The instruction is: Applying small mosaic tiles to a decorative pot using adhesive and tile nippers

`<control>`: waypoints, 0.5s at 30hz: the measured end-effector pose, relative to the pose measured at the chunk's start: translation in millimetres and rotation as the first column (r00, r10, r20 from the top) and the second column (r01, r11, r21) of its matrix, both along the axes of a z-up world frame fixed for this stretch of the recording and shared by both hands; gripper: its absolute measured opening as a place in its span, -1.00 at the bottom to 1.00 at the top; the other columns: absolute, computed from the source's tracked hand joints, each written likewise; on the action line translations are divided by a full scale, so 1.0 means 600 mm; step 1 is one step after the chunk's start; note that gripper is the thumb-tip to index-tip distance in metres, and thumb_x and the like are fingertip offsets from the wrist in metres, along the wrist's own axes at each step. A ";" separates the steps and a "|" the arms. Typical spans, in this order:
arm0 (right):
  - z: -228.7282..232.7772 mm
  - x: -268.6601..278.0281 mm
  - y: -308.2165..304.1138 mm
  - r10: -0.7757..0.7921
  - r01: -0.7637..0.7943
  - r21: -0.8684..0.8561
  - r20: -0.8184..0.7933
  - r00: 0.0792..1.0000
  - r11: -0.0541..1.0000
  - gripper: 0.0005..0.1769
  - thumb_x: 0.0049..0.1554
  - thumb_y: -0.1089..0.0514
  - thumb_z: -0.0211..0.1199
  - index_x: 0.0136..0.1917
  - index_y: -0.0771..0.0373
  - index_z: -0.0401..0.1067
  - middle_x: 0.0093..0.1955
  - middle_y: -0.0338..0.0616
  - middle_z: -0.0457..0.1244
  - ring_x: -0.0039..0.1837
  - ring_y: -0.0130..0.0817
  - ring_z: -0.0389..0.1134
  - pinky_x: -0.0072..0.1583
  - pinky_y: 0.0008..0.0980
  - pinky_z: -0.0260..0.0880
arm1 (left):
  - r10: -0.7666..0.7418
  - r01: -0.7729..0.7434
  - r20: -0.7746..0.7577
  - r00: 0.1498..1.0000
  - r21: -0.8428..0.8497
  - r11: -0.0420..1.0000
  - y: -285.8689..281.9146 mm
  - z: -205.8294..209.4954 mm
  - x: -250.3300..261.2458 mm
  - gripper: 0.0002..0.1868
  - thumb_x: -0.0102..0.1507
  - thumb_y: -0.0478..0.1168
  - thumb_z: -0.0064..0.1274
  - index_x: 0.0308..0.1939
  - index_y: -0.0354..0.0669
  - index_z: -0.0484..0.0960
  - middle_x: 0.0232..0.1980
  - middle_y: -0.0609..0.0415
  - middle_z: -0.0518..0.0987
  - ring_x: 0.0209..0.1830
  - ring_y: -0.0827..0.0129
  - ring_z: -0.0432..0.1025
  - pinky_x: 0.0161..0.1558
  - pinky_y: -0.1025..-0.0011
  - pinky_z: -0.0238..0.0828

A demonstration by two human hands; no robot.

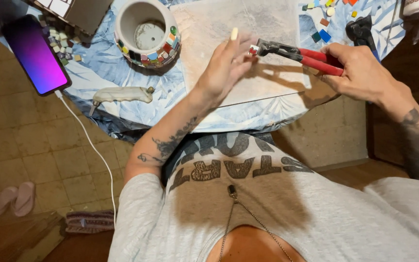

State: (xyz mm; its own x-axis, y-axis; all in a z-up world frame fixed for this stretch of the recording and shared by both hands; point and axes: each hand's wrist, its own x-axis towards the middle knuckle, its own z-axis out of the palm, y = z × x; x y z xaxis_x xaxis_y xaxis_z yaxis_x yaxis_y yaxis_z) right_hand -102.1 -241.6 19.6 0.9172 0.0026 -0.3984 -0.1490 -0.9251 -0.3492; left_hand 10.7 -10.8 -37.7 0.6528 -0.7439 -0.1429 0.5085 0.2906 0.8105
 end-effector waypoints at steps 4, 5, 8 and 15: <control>0.005 0.000 0.005 -0.051 0.047 -0.072 -0.060 0.997 0.996 -0.70 -0.06 0.16 0.00 -0.03 0.30 0.24 -0.28 0.09 0.20 -0.33 -0.12 0.16 -0.22 -0.29 0.14 | -0.253 0.053 -0.476 0.842 -0.394 0.918 -0.016 0.001 0.011 -0.62 0.19 -0.15 -0.25 -0.23 -0.56 0.35 -0.12 -0.35 0.20 -0.01 -0.09 0.21 0.13 0.07 0.12; 0.008 0.001 0.007 -0.052 0.047 -0.073 -0.059 0.997 0.996 -0.70 -0.06 0.16 0.00 -0.03 0.30 0.24 -0.28 0.09 0.20 -0.33 -0.12 0.16 -0.22 -0.29 0.14 | -0.254 0.054 -0.475 0.843 -0.395 0.917 -0.020 0.004 0.014 -0.62 0.19 -0.15 -0.25 -0.23 -0.56 0.35 -0.12 -0.35 0.20 -0.01 -0.09 0.21 0.13 0.07 0.12; 0.009 -0.006 0.009 -0.101 0.092 -0.091 -0.104 0.989 0.992 -0.71 -0.03 0.17 -0.01 -0.02 0.31 0.22 -0.31 0.09 0.20 -0.36 -0.16 0.17 -0.24 -0.31 0.18 | -0.169 0.021 -0.591 0.789 -0.248 0.968 -0.026 0.012 0.015 -0.73 0.09 -0.31 -0.17 -0.23 -0.52 0.31 -0.05 -0.38 0.21 -0.02 -0.07 0.22 0.07 0.11 0.24; -0.030 -0.027 -0.017 -0.012 0.019 -0.152 0.041 0.999 0.988 -0.80 -0.06 0.16 -0.02 -0.15 0.28 0.22 -0.46 -0.01 0.14 -0.44 -0.21 0.12 -0.30 -0.33 0.16 | -0.205 0.074 -0.548 0.811 -0.251 0.965 -0.029 0.003 0.017 -0.61 0.20 -0.22 -0.36 -0.13 -0.60 0.32 -0.02 -0.42 0.30 -0.01 -0.04 0.28 0.09 0.18 0.24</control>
State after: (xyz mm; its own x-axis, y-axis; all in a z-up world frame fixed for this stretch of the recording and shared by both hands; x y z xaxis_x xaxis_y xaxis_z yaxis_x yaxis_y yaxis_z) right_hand -118.5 -252.0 1.8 0.9318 -0.0697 -0.3563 -0.1526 -0.9657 -0.2101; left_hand 20.9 -28.4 -35.8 0.3913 -0.8750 -0.2851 0.9044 0.3084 0.2948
